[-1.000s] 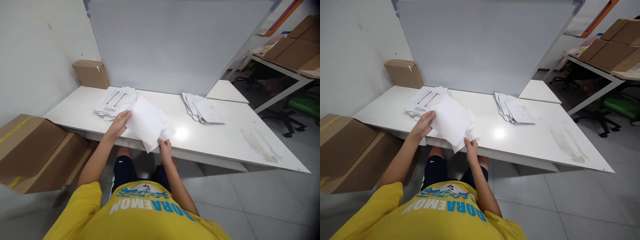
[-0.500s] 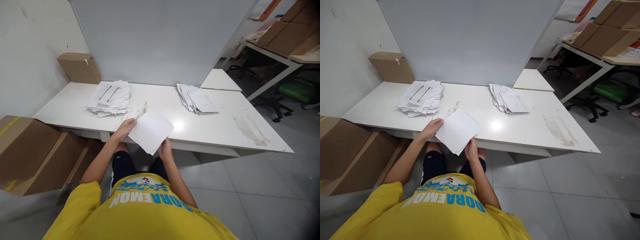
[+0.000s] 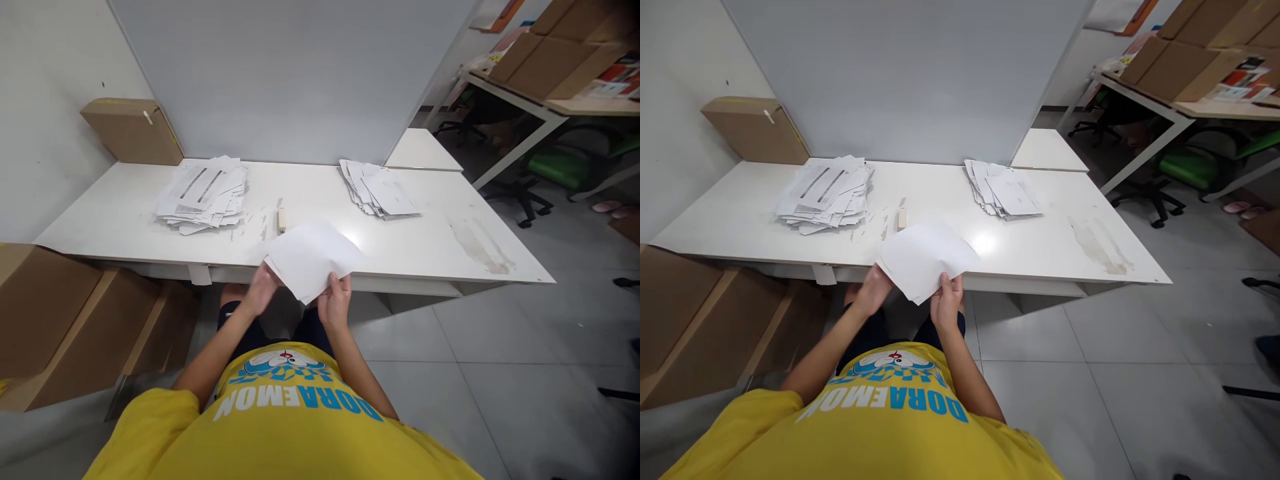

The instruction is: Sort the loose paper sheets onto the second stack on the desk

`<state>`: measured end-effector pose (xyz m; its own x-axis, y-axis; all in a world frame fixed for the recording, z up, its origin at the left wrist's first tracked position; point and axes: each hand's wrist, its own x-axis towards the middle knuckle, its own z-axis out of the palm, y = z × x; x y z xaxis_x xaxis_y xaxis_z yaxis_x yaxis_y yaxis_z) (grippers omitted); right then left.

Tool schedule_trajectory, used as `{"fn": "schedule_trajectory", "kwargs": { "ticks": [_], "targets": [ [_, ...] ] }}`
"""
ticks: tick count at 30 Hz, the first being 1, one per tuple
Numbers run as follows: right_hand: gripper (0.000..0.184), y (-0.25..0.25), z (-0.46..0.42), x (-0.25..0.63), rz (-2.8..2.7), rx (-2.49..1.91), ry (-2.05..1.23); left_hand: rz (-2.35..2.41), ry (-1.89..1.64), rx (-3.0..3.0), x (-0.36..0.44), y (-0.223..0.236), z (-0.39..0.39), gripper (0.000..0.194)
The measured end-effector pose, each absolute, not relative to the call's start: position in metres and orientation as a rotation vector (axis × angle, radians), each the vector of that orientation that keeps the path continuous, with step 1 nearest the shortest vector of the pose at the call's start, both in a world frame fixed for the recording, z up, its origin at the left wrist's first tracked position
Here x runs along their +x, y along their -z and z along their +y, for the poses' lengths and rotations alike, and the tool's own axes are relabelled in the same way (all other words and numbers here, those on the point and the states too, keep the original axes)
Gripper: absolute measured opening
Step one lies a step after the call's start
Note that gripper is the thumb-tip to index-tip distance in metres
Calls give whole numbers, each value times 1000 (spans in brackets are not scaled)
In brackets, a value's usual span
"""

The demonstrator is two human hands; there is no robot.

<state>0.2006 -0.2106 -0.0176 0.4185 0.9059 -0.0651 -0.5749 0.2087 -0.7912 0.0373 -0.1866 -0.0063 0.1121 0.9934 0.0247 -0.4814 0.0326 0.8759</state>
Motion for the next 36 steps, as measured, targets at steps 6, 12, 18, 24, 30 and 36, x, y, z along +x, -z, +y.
{"fn": "schedule_trajectory", "kwargs": {
  "ticks": [6, 12, 18, 24, 30, 36],
  "targets": [
    [32, 27, -215, 226, -534, -784, -1217, 1060, -1451, 1042, 76, 12, -184, 60],
    [45, 23, -139, 310, -884, -1042, -1015, 1066, -1243, 1684, 60, -10, -112, 54],
    [39, 15, -104, 350, -1183, -1259, -1132, 1004, -1108, 1807, 62, -1, -88, 55],
    [30, 17, -109, 355, -1253, -1238, -1075, 956, -972, 1864, 59, -6, -89, 45],
    [31, 26, -100, 346, -1071, -1289, -1010, 934, -1108, 1626, 67, 2, -79, 46],
    [33, 16, -111, 352, -1118, -1239, -1072, 1007, -1234, 1531, 60, 0, -104, 46]
  ]
}}
